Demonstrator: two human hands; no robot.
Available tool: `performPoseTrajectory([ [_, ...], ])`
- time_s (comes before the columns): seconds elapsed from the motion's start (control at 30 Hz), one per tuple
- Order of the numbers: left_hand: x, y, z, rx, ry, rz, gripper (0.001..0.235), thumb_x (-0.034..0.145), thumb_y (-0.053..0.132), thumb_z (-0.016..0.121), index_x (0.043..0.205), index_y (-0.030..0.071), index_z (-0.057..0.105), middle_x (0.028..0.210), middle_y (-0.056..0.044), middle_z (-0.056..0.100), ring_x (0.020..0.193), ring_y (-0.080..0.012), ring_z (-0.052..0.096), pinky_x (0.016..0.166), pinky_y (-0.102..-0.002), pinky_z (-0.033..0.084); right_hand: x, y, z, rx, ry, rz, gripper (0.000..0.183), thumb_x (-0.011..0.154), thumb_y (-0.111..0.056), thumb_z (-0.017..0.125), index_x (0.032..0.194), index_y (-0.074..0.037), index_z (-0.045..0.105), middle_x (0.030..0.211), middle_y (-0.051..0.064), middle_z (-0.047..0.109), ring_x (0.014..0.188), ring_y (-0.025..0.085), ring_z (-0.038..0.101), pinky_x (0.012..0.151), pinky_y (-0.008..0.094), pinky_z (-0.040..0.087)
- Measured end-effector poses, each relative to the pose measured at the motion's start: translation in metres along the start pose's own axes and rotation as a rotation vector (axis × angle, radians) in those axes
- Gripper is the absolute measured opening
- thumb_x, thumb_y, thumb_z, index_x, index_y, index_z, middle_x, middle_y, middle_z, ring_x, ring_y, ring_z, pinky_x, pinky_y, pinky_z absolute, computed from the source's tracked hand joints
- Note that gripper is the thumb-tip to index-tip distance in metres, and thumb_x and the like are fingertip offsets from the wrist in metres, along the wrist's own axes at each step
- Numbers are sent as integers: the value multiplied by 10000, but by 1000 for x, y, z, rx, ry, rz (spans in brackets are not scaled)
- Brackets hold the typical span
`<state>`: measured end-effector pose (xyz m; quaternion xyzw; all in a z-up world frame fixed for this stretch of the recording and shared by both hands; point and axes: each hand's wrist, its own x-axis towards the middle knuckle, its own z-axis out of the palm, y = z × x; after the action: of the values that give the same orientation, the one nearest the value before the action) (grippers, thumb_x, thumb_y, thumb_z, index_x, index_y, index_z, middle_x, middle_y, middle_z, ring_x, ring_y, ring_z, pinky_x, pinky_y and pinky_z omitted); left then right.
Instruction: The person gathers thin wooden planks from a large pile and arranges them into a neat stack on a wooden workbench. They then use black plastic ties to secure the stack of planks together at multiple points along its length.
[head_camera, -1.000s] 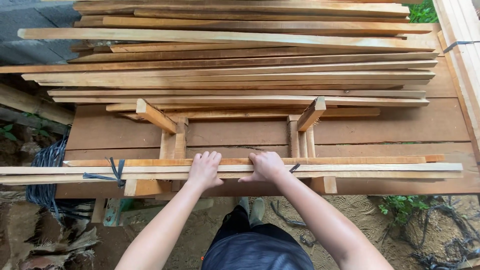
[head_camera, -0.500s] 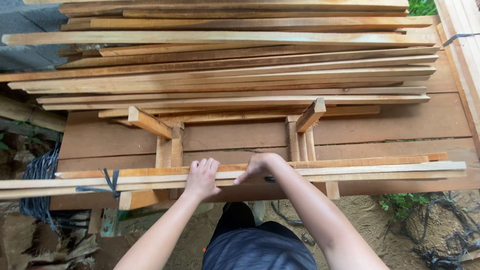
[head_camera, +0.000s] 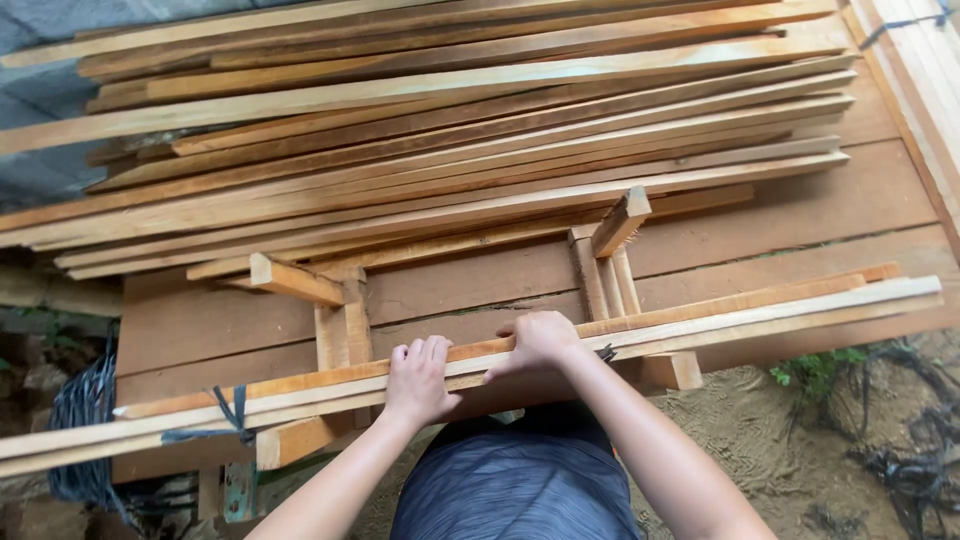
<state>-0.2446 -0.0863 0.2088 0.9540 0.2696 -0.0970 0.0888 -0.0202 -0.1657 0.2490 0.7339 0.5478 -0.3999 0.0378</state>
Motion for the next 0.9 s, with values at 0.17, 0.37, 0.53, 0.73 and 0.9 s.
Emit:
performPoseTrajectory([
  [0.17, 17, 6, -29, -254, -102, -131, 673, 763, 644, 739, 1201, 141, 652, 1141, -69, 684, 1097, -231, 619, 953, -413, 404, -37, 15, 74, 415, 964, -419, 390, 892, -422, 714, 1035, -61, 741, 1067, 118, 781, 997, 270, 740, 879, 400, 563],
  [0.37, 102, 26, 2, -762, -467, -187, 655, 913, 668, 524, 1301, 166, 685, 1271, -104, 726, 1213, -245, 670, 1066, -413, 490, -48, 102, 222, 1257, 948, 49, 353, 1065, -294, 636, 924, 3, 762, 915, 119, 769, 857, 201, 721, 796, 306, 577],
  [0.53, 184, 91, 57, -838, -653, 29, 812, 899, 740, 446, 1445, 151, 563, 1459, -129, 598, 1351, -284, 565, 1117, -441, 451, -48, 129, 227, 1760, 697, 437, 486, 1035, -449, 577, 1159, -3, 724, 1112, 134, 699, 1049, 225, 656, 921, 370, 567],
  [0.73, 221, 146, 89, -819, -1003, 117, 1023, 840, 868, 322, 1523, 124, 491, 1585, -167, 464, 1473, -326, 423, 1191, -469, 336, -51, 105, 128, 2198, 592, 455, 766, 927, -629, 538, 1477, -98, 486, 1417, 125, 622, 1300, 270, 561, 1097, 452, 386],
  [0.9, 226, 162, 94, -807, -1216, 130, 1125, 774, 929, 245, 1571, 150, 398, 1630, -160, 396, 1514, -328, 359, 1217, -460, 290, -41, 109, 109, 2250, 510, 550, 901, 835, -663, 614, 1548, -144, 426, 1507, 82, 579, 1351, 240, 550, 1106, 447, 421],
])
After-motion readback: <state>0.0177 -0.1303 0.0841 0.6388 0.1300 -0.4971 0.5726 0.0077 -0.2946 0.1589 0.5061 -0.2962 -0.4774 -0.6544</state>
